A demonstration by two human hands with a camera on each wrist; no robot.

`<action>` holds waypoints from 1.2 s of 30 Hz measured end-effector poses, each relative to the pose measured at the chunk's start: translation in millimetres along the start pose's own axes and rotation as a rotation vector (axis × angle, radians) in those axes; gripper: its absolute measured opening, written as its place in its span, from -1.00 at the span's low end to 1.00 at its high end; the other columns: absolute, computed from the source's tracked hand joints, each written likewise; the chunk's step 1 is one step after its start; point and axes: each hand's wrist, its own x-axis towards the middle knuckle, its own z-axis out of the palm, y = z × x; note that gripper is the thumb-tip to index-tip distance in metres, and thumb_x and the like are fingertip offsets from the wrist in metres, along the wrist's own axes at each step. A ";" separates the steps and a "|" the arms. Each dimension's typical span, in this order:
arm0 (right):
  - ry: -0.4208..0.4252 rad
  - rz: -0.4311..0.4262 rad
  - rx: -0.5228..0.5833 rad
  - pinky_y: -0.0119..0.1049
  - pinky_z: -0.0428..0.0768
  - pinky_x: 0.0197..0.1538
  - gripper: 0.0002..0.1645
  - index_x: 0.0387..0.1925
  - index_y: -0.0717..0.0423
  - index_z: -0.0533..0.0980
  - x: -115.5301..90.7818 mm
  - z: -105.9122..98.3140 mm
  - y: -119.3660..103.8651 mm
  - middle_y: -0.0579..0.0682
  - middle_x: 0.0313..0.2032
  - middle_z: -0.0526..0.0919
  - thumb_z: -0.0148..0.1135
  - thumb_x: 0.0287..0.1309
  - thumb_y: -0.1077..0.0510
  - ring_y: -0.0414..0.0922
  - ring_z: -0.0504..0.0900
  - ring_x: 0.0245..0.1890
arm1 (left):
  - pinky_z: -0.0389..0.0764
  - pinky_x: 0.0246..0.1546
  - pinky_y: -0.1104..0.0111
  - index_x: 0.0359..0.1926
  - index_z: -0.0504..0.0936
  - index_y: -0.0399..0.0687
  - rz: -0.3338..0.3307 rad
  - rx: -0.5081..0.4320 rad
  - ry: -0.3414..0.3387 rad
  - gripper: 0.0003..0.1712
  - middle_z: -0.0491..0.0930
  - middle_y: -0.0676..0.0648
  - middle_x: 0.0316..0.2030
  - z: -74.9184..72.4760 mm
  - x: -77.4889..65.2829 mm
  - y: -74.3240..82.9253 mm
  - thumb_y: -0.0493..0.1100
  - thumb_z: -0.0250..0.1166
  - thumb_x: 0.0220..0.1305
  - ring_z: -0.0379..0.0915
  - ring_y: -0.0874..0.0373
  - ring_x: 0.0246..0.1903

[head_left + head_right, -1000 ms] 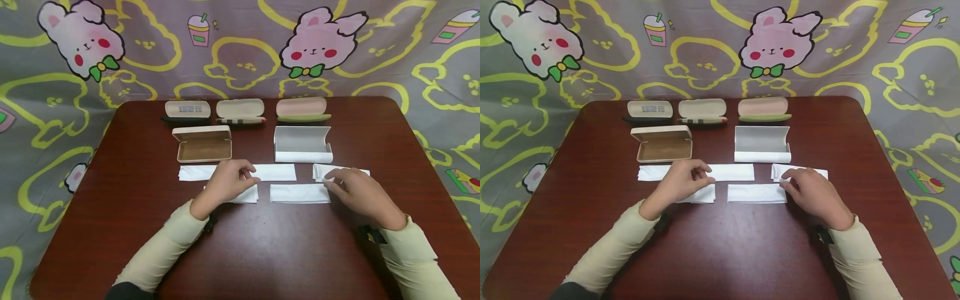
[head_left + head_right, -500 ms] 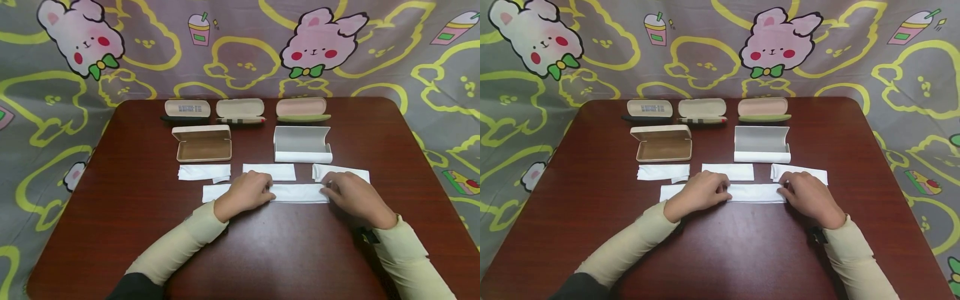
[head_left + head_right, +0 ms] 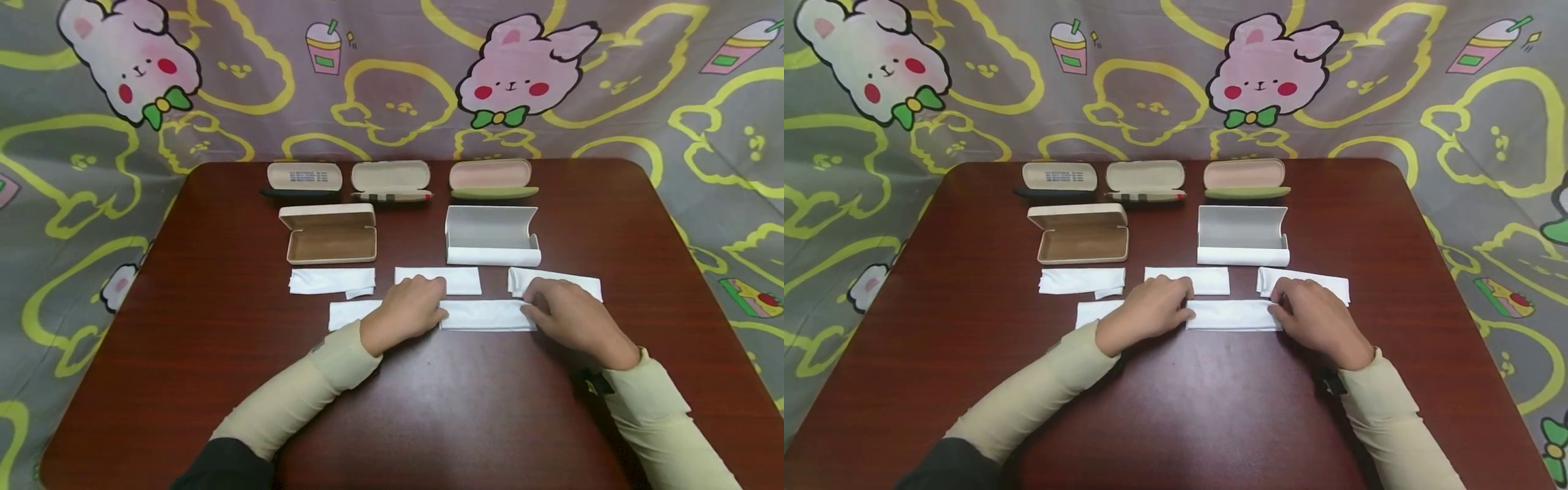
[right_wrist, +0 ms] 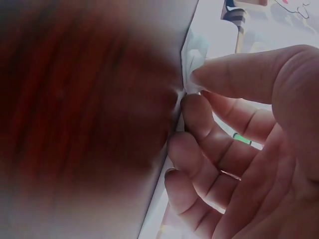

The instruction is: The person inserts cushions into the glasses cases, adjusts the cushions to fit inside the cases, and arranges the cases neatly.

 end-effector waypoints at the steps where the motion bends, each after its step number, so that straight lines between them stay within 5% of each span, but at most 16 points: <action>1: 0.011 -0.002 0.007 -0.19 0.41 -0.39 -0.91 -0.32 0.05 0.57 -0.5 0.4 0.2 -0.21 -0.55 0.48 0.37 0.17 0.21 -0.18 0.43 -0.48 | 0.48 -0.65 0.17 -0.43 0.48 -0.02 -0.006 0.010 -0.006 -0.76 0.51 -0.03 -0.54 0.2 0.4 1.0 -0.12 0.39 0.23 0.52 0.01 -0.53; 7: 0.089 -0.023 0.085 -0.18 0.40 -0.33 -0.80 -0.44 -0.03 0.55 -4.1 3.5 -0.4 -0.19 -0.49 0.51 0.45 0.08 0.26 -0.16 0.42 -0.43 | 0.50 -0.64 0.16 -0.44 0.50 0.00 -0.017 0.035 -0.016 -0.81 0.53 0.01 -0.50 -0.3 0.4 4.9 -0.17 0.38 0.20 0.54 0.02 -0.50; 12: 0.120 0.023 0.165 -0.25 0.42 -0.38 -0.82 -0.45 -0.07 0.59 -11.1 3.2 -2.2 -0.22 -0.48 0.58 0.47 0.07 0.23 -0.20 0.41 -0.51 | 0.51 -0.52 0.24 -0.48 0.55 0.03 0.050 -0.033 0.020 -0.85 0.51 0.07 -0.46 -1.0 0.8 3.1 -0.27 0.35 0.13 0.51 0.11 -0.44; 18: 0.140 0.092 0.285 -0.35 0.43 -0.35 -0.81 -0.47 -0.08 0.59 -17.0 2.5 -1.4 -0.20 -0.49 0.61 0.45 0.13 0.23 -0.20 0.49 -0.46 | 0.49 -0.38 0.33 -0.53 0.55 0.08 0.070 -0.216 0.085 -0.80 0.50 0.19 -0.61 -1.5 2.5 -1.7 -0.23 0.42 0.08 0.45 0.23 -0.51; 22: 0.164 0.120 0.391 -0.40 0.47 -0.37 -0.85 -0.42 0.03 0.58 -18.3 4.1 -0.8 -0.12 -0.51 0.63 0.43 0.16 0.26 -0.18 0.56 -0.49 | 0.49 -0.47 0.41 -0.45 0.57 -0.03 0.033 -0.414 0.046 -0.85 0.54 0.18 -0.70 -3.4 3.2 -3.4 -0.28 0.41 0.11 0.47 0.29 -0.70; 27: 0.211 0.139 0.532 -0.40 0.54 -0.47 -0.84 -0.19 0.26 0.60 -18.1 5.1 -3.1 0.07 -0.40 0.66 0.39 0.20 0.31 -0.16 0.62 -0.50 | 0.54 -0.63 0.40 -0.14 0.61 -0.25 -0.008 -0.645 -0.013 -0.77 0.67 0.08 -0.55 -6.5 4.0 -4.5 -0.40 0.34 0.14 0.57 0.15 -0.73; 36: 0.333 0.165 0.542 -0.51 0.53 -0.42 -0.81 -0.15 0.32 0.66 -16.5 2.4 -5.6 0.15 -0.34 0.70 0.38 0.20 0.33 -0.28 0.64 -0.44 | 0.56 -0.53 0.39 -0.30 0.73 -0.19 -0.022 -0.795 0.005 -0.93 0.69 0.03 -0.49 -12.8 10.0 -10.9 -0.37 0.42 0.17 0.63 0.04 -0.53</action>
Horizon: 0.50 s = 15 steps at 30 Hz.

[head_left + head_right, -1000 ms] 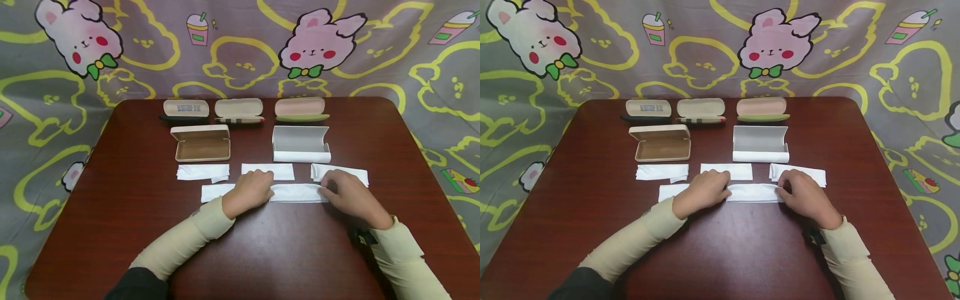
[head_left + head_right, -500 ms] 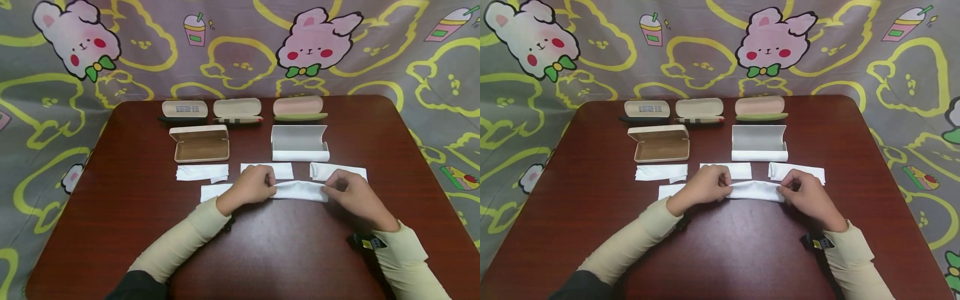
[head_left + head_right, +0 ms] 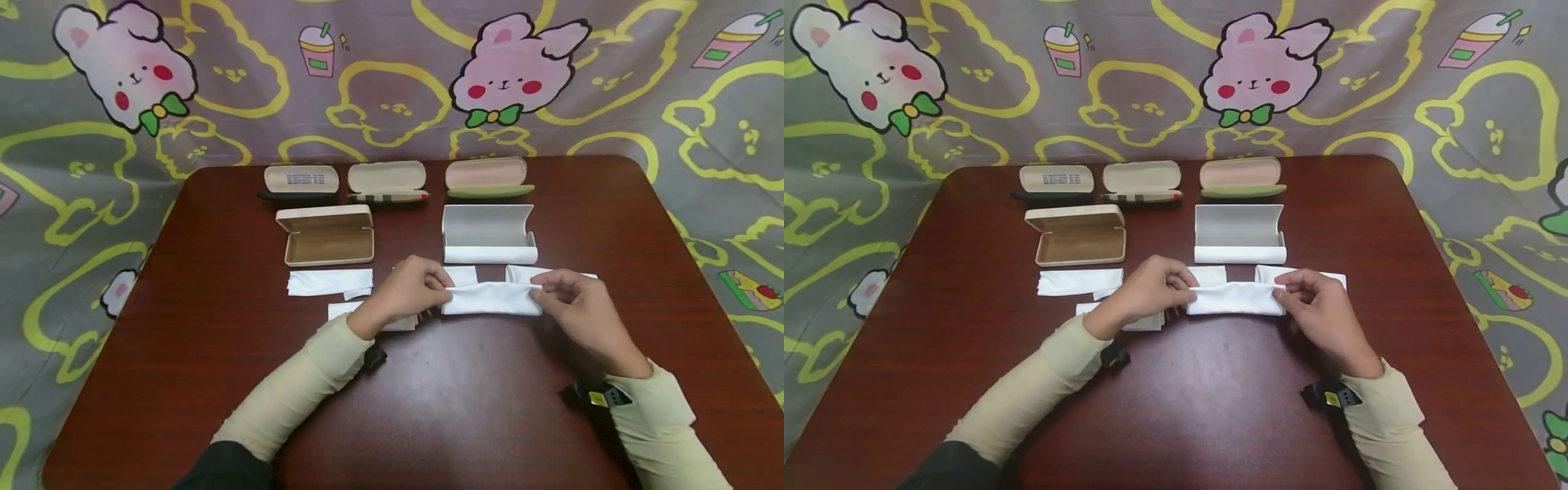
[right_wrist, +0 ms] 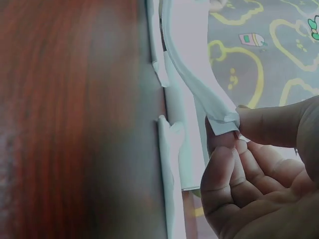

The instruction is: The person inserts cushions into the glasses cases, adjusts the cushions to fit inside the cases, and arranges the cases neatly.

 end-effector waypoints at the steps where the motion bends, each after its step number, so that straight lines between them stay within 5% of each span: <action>1: 0.004 0.005 -0.001 -0.51 0.54 -0.42 -0.81 -0.15 0.32 0.66 0.7 -0.4 -0.8 0.15 -0.34 0.70 0.38 0.20 0.32 -0.27 0.65 -0.44 | 0.55 -0.53 0.39 -0.30 0.74 -0.19 0.001 -0.022 0.006 -0.94 0.69 0.03 -0.50 -1.2 1.1 0.1 -0.36 0.42 0.17 0.62 0.02 -0.53; 10: 0.025 0.016 -0.001 -0.49 0.54 -0.40 -0.80 -0.13 0.27 0.67 14.0 -5.8 -17.0 0.13 -0.32 0.70 0.38 0.24 0.25 -0.21 0.67 -0.41 | 0.51 -0.50 0.41 -0.20 0.73 -0.24 -0.008 -0.088 0.058 -0.88 0.72 -0.04 -0.45 -17.7 11.1 7.5 -0.33 0.41 0.22 0.63 0.07 -0.49; 15: 0.003 0.034 -0.059 -0.49 0.54 -0.35 -0.72 0.01 0.22 0.65 24.1 -11.5 -24.2 0.15 -0.19 0.70 0.34 0.29 0.23 -0.09 0.67 -0.28 | 0.43 -0.52 0.42 -0.15 0.74 -0.24 -0.014 -0.065 0.078 -0.83 0.73 -0.05 -0.42 -28.0 19.6 13.5 -0.29 0.41 0.24 0.68 -0.09 -0.38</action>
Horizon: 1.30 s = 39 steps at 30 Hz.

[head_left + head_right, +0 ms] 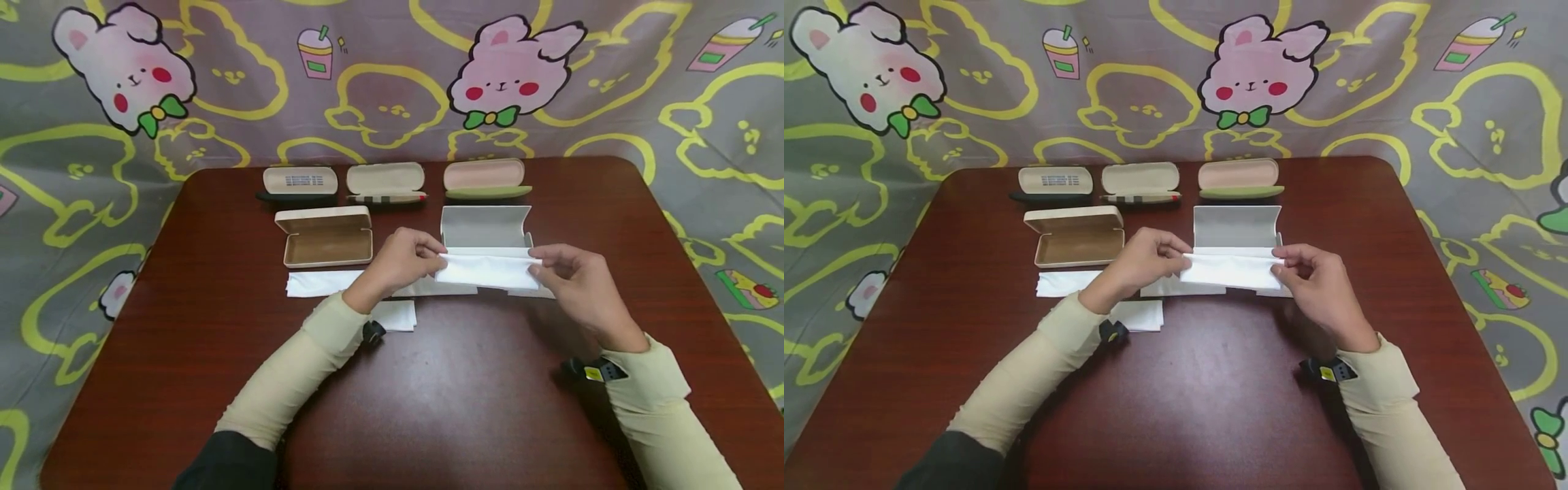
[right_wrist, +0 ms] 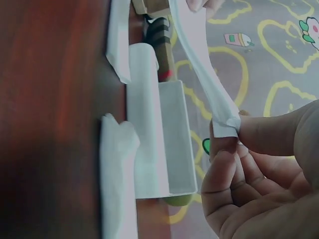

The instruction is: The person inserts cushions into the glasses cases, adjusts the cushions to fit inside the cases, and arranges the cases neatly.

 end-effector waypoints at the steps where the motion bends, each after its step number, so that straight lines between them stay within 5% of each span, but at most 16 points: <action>1: -0.003 0.002 -0.009 -0.49 0.54 -0.34 -0.71 0.03 0.22 0.65 2.2 -1.0 -1.1 0.16 -0.17 0.70 0.34 0.29 0.23 -0.06 0.67 -0.26 | 0.43 -0.52 0.41 -0.16 0.74 -0.25 0.001 -0.001 0.005 -0.84 0.73 -0.05 -0.43 -1.1 1.5 1.2 -0.29 0.41 0.24 0.68 -0.15 -0.35; 8: -0.014 0.035 -0.043 -0.49 0.51 -0.30 -0.77 -0.03 0.22 0.64 19.5 -7.4 -7.8 0.17 -0.10 0.69 0.29 0.33 0.23 0.01 0.62 -0.22 | 0.68 -0.32 0.24 -0.21 0.73 -0.29 -0.040 -0.111 0.027 -0.88 0.69 -0.12 -0.42 -5.7 14.3 6.4 -0.34 0.42 0.24 0.65 0.03 -0.45; 14: -0.041 0.062 0.011 -0.41 0.64 -0.30 -0.79 -0.03 0.24 0.61 34.1 -10.6 -8.5 0.19 -0.08 0.67 0.26 0.35 0.24 0.09 0.66 -0.25 | 0.62 -0.12 -0.03 -0.18 0.70 -0.33 -0.041 -0.151 0.023 -0.88 0.70 -0.16 -0.37 -11.0 27.6 9.8 -0.35 0.38 0.28 0.61 -0.04 -0.41; 30: -0.032 0.139 -0.038 -0.36 0.49 -0.23 -0.73 0.00 0.28 0.60 66.6 -8.7 11.2 0.22 -0.01 0.63 0.21 0.39 0.19 0.06 0.53 -0.10 | 0.63 -0.19 0.10 -0.19 0.69 -0.35 -0.074 -0.124 0.054 -0.88 0.69 -0.22 -0.38 -5.0 66.2 1.5 -0.34 0.37 0.30 0.61 -0.11 -0.34; 39: -0.006 0.147 -0.056 -0.26 0.47 -0.21 -0.75 -0.02 0.27 0.61 71.5 -4.4 21.3 0.22 -0.06 0.64 0.20 0.39 0.20 0.05 0.51 -0.12 | 0.62 -0.35 0.25 -0.26 0.72 -0.26 -0.069 0.013 0.088 -0.90 0.69 -0.10 -0.45 3.3 76.5 -10.2 -0.28 0.41 0.27 0.66 0.00 -0.38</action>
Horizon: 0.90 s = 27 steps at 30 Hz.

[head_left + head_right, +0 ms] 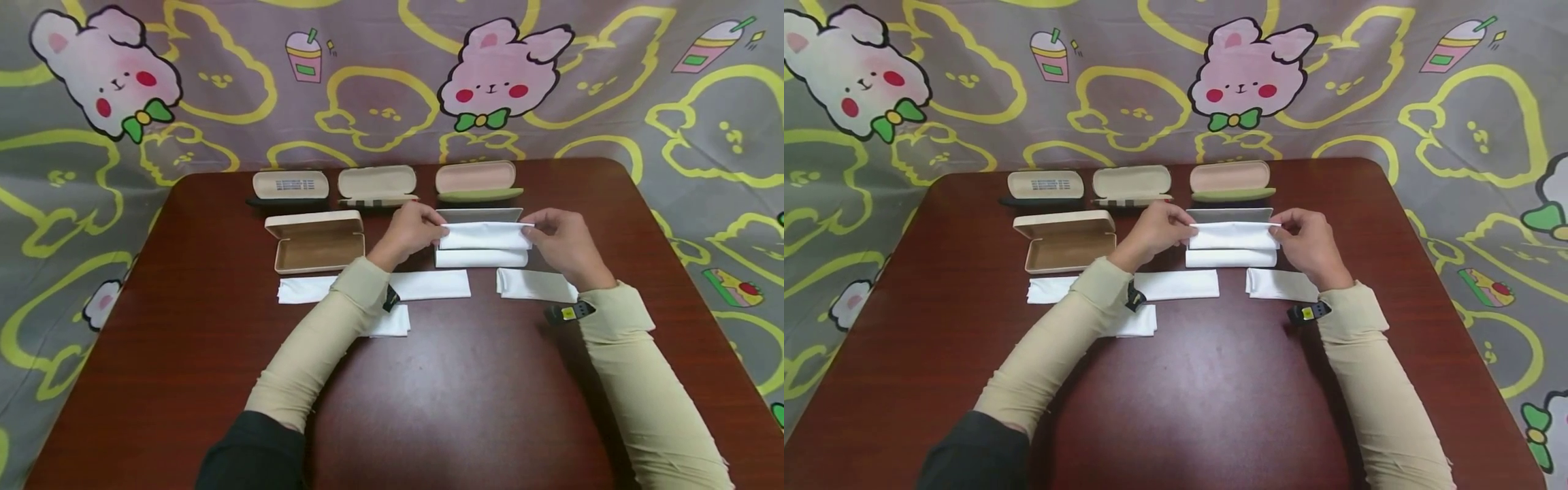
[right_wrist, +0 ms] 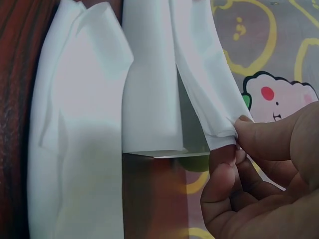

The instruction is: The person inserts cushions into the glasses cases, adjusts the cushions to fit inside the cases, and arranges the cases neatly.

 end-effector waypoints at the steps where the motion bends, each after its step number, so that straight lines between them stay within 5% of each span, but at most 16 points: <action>1: 0.000 -0.002 -0.003 -0.24 0.47 -0.20 -0.74 -0.02 0.27 0.61 0.6 0.8 0.7 0.22 -0.06 0.64 0.20 0.39 0.19 0.06 0.51 -0.12 | 0.60 -0.39 0.29 -0.26 0.73 -0.25 0.013 0.020 0.009 -0.90 0.69 -0.10 -0.46 0.6 0.7 -0.8 -0.27 0.42 0.27 0.67 0.00 -0.39; 11: 0.013 -0.033 -0.069 -0.13 0.44 -0.22 -0.79 -0.08 0.27 0.62 6.2 6.7 1.8 0.23 -0.12 0.66 0.23 0.35 0.21 0.07 0.53 -0.18 | 0.51 -0.32 0.38 -0.31 0.79 -0.13 0.081 0.228 0.084 -0.91 0.68 -0.02 -0.36 2.3 2.3 -3.2 -0.19 0.45 0.24 0.53 0.13 -0.33; 27: 0.038 -0.191 -0.196 -0.08 0.44 -0.25 -0.84 -0.19 0.26 0.67 19.4 12.0 4.9 0.18 -0.33 0.71 0.30 0.23 0.24 0.07 0.62 -0.32 | 0.54 -0.16 0.35 -0.30 0.81 -0.08 0.031 0.313 0.093 -0.89 0.71 0.01 -0.26 3.9 7.8 -7.7 -0.14 0.47 0.19 0.55 0.09 -0.17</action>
